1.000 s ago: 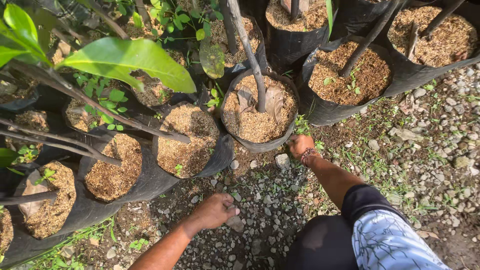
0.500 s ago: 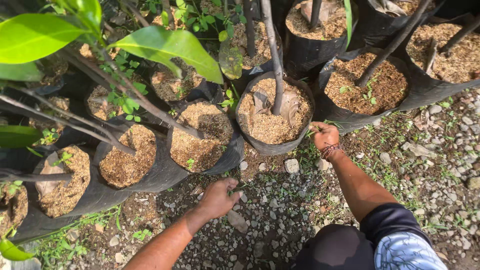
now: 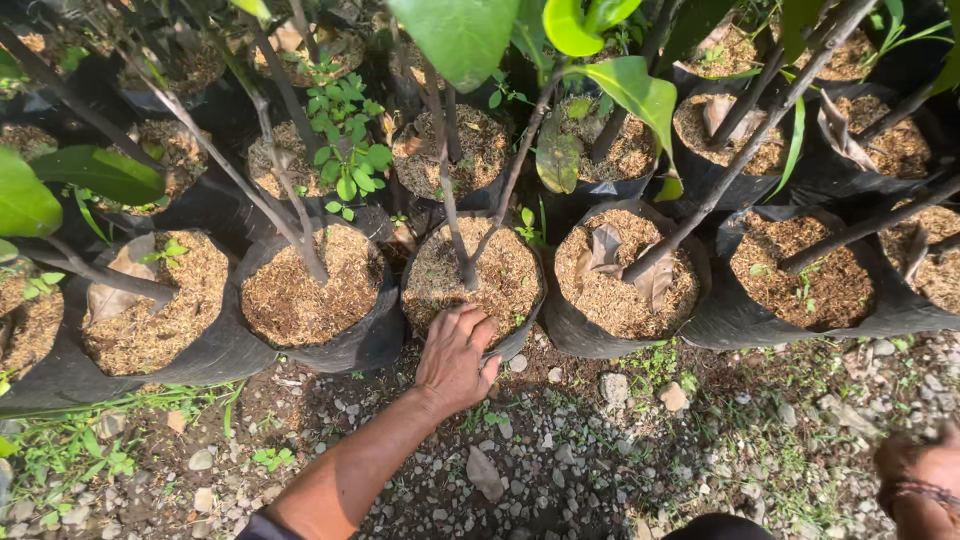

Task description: The person removes weeds by hand from the ground between rows of potted saplings in a nursery. They pull weeds from the soil and from around the base of the pots, gathering them into a pile.

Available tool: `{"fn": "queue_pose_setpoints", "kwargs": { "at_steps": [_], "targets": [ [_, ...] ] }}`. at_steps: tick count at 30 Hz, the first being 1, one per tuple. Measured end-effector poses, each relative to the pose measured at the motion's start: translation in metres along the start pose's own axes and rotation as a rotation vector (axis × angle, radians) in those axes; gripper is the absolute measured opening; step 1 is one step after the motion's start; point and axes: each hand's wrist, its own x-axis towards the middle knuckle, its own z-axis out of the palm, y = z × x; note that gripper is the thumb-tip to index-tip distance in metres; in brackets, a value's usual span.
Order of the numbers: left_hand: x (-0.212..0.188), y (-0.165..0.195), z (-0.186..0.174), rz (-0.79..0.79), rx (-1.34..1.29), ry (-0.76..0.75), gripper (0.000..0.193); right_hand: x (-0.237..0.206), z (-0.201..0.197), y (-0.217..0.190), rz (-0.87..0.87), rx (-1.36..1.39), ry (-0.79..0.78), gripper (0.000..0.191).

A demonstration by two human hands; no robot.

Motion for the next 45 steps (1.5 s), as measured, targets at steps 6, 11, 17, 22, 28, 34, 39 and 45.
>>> {"fn": "queue_pose_setpoints", "kwargs": {
  "at_steps": [6,11,17,22,28,34,39,45],
  "targets": [
    [0.002,-0.025,0.001,0.005,-0.105,-0.120,0.057,-0.146,0.002,-0.207,-1.159,0.570,-0.151,0.015],
    [0.008,-0.051,-0.004,-0.063,-0.116,-0.120,0.061,-0.217,0.008,-0.406,-1.645,0.351,-0.121,0.017],
    [0.004,-0.090,-0.003,-0.153,-0.137,-0.115,0.073,-0.236,0.068,-0.558,-1.479,-0.497,-0.369,0.023],
    [0.016,-0.123,0.008,-0.226,-0.222,-0.267,0.076,-0.240,0.112,-0.599,-1.452,-0.464,-0.391,0.023],
    [0.028,-0.145,0.013,-0.230,-0.279,-0.283,0.065,-0.248,0.148,-0.624,-1.456,-0.244,-0.314,0.023],
    [0.033,-0.147,0.018,-0.193,-0.293,-0.196,0.060,-0.227,0.177,-0.622,-1.449,-0.275,-0.433,0.024],
    [0.034,-0.150,0.018,-0.173,-0.291,-0.174,0.058,-0.194,0.167,-0.624,-1.504,-0.322,-0.615,0.025],
    [0.036,-0.153,0.013,-0.149,-0.272,-0.130,0.062,-0.166,0.085,-0.608,-1.259,0.253,-0.249,0.019]
  ]
}}
